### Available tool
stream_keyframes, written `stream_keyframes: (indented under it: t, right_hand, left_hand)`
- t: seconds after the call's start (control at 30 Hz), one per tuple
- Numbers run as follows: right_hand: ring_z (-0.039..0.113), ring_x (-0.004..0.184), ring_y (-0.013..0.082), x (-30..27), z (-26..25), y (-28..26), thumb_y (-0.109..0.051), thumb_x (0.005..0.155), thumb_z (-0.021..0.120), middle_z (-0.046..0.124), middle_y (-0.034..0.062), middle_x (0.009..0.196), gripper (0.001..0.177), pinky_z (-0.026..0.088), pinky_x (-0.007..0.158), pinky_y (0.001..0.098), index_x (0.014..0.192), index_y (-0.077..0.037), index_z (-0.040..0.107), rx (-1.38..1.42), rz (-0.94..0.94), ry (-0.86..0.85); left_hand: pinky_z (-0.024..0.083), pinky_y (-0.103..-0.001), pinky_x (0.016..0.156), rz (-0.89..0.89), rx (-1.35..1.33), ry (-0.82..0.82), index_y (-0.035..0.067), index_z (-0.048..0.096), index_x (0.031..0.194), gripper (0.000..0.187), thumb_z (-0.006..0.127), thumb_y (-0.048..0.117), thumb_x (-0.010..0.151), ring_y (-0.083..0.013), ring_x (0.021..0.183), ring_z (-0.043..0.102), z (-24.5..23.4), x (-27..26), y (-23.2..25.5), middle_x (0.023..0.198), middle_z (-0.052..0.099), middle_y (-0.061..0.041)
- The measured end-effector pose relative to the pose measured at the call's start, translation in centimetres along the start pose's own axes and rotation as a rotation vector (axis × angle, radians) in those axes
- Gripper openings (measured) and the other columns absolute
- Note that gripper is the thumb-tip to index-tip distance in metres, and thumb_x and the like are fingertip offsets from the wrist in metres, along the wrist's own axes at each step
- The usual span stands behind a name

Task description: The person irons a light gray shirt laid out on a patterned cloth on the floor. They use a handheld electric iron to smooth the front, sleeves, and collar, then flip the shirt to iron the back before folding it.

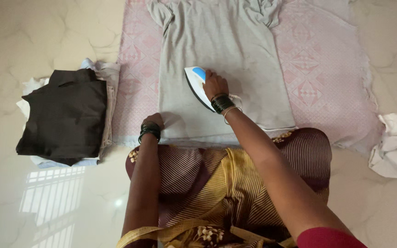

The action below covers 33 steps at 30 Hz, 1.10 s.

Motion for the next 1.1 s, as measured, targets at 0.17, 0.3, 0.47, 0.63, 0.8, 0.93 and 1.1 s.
stream_keyframes:
  t: [0.17,0.3,0.47,0.63,0.8,0.93,1.1]
  right_hand:
    - [0.07,0.088,0.0393,4.2,1.4,-0.3,-0.023,0.095,0.067,0.064,0.0201,0.109,0.063,0.058,0.073,0.0509,0.152,-0.02,0.04,0.042,0.038,0.036]
    - [0.07,0.089,0.0393,6.2,3.0,-0.5,-0.017,0.095,0.059,0.063,0.0223,0.111,0.07,0.058,0.074,0.0509,0.158,-0.028,0.031,0.063,0.044,-0.068]
    - [0.07,0.086,0.0385,3.7,3.2,-4.6,-0.017,0.096,0.055,0.065,0.0209,0.106,0.07,0.058,0.073,0.0515,0.16,-0.028,0.028,0.087,-0.062,-0.128]
    - [0.069,0.076,0.0384,-1.2,0.7,-11.9,-0.018,0.096,0.053,0.065,0.0224,0.098,0.069,0.058,0.066,0.0509,0.159,-0.034,0.03,0.131,-0.207,-0.173]
    - [0.07,0.075,0.0373,-2.2,0.2,-12.3,-0.013,0.103,0.046,0.066,0.0184,0.092,0.06,0.057,0.068,0.0509,0.157,-0.036,0.036,0.097,-0.187,-0.028]
    - [0.07,0.074,0.0366,-0.4,0.8,-7.9,-0.01,0.102,0.045,0.065,0.0181,0.091,0.063,0.058,0.065,0.0493,0.158,-0.039,0.036,0.049,-0.115,-0.03]
    - [0.07,0.073,0.0349,1.9,0.6,1.6,-0.011,0.101,0.048,0.065,0.0176,0.094,0.066,0.058,0.063,0.0486,0.159,-0.038,0.032,-0.038,0.035,0.012]
  left_hand:
    - [0.052,-0.048,0.104,0.013,-0.044,-0.005,0.004,0.073,0.118,0.035,0.065,0.02,0.088,-0.0401,0.119,0.066,0.5,1.1,-0.5,0.123,0.069,-0.024]
    - [0.054,-0.046,0.104,-0.029,-0.027,-0.086,0.004,0.076,0.117,0.038,0.073,0.016,0.081,-0.0369,0.117,0.07,0.7,1.8,-0.3,0.122,0.072,-0.022]
    - [0.054,-0.046,0.103,-0.007,-0.041,-0.1,0.005,0.076,0.115,0.041,0.078,0.016,0.076,-0.0367,0.118,0.068,0.8,2.5,-0.5,0.122,0.072,-0.022]
    - [0.054,-0.047,0.103,-0.007,-0.037,-0.092,0.005,0.077,0.114,0.039,0.077,0.017,0.077,-0.0374,0.117,0.069,1.3,2.6,-0.6,0.121,0.073,-0.023]
    - [0.051,-0.048,0.103,0.016,-0.107,-0.042,0.008,0.073,0.118,0.037,0.072,0.022,0.083,-0.0401,0.118,0.066,1.8,2.5,-1.6,0.122,0.07,-0.022]
    - [0.051,-0.047,0.104,-0.005,-0.163,-0.039,0.012,0.072,0.118,0.034,0.068,0.025,0.087,-0.0372,0.116,0.068,2.1,2.9,-1.9,0.119,0.073,-0.02]
    - [0.054,-0.046,0.102,0.015,-0.133,-0.067,0.011,0.073,0.115,0.033,0.07,0.023,0.085,-0.0354,0.114,0.07,3.0,4.0,-2.6,0.115,0.075,-0.018]
Point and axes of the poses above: each hand's wrist, its own x-axis towards the middle knuckle, its own z-axis out of the palm, y = z × x, the point moved 2 cm from there along x, towards the middle knuckle
